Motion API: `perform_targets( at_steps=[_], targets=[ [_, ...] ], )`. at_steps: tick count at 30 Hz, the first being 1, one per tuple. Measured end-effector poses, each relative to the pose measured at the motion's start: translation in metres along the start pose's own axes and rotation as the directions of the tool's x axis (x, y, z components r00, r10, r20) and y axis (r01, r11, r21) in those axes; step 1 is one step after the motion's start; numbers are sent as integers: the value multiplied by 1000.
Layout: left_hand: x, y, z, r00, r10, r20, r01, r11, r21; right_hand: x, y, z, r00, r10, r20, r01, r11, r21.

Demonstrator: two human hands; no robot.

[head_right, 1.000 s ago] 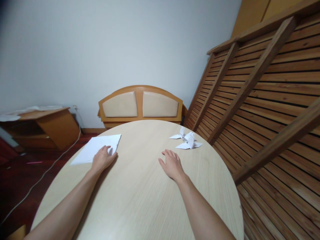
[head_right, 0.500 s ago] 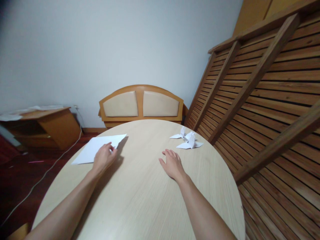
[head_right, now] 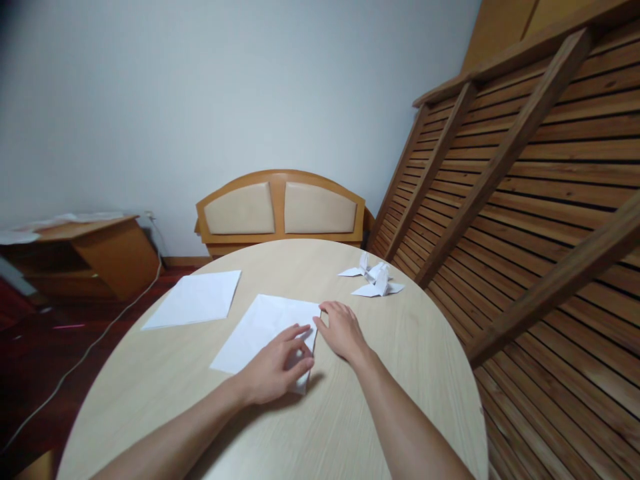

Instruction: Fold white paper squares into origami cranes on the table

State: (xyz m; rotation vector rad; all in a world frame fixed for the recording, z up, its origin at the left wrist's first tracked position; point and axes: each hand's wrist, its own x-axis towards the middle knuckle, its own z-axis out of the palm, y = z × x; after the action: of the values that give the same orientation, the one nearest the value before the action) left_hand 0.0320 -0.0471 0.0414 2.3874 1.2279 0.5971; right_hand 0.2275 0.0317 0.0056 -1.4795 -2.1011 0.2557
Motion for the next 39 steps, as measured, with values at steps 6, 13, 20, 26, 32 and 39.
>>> perform_targets(
  at_steps=[6,13,20,26,32,39],
  targets=[
    [7,-59,-12,963,-112,-244,189,928,320,-4,-20,-5,998,-56,41,62,984,-165],
    [10,-61,-11,994,-51,-100,89,904,418,-21,-62,5,929,-173,328,186,983,-9],
    [12,-58,-1,995,-30,-100,66,926,373,-19,-47,0,941,-81,330,105,993,-57],
    [13,-58,4,997,-80,-15,80,931,357,-13,-44,8,938,-67,340,100,992,-81],
    [13,-66,2,973,-223,-66,230,889,395,-9,-24,2,949,49,310,6,985,-172],
    [8,-59,-3,982,-134,-132,176,906,386,-11,-14,1,961,89,260,-38,980,-194]
  ],
)
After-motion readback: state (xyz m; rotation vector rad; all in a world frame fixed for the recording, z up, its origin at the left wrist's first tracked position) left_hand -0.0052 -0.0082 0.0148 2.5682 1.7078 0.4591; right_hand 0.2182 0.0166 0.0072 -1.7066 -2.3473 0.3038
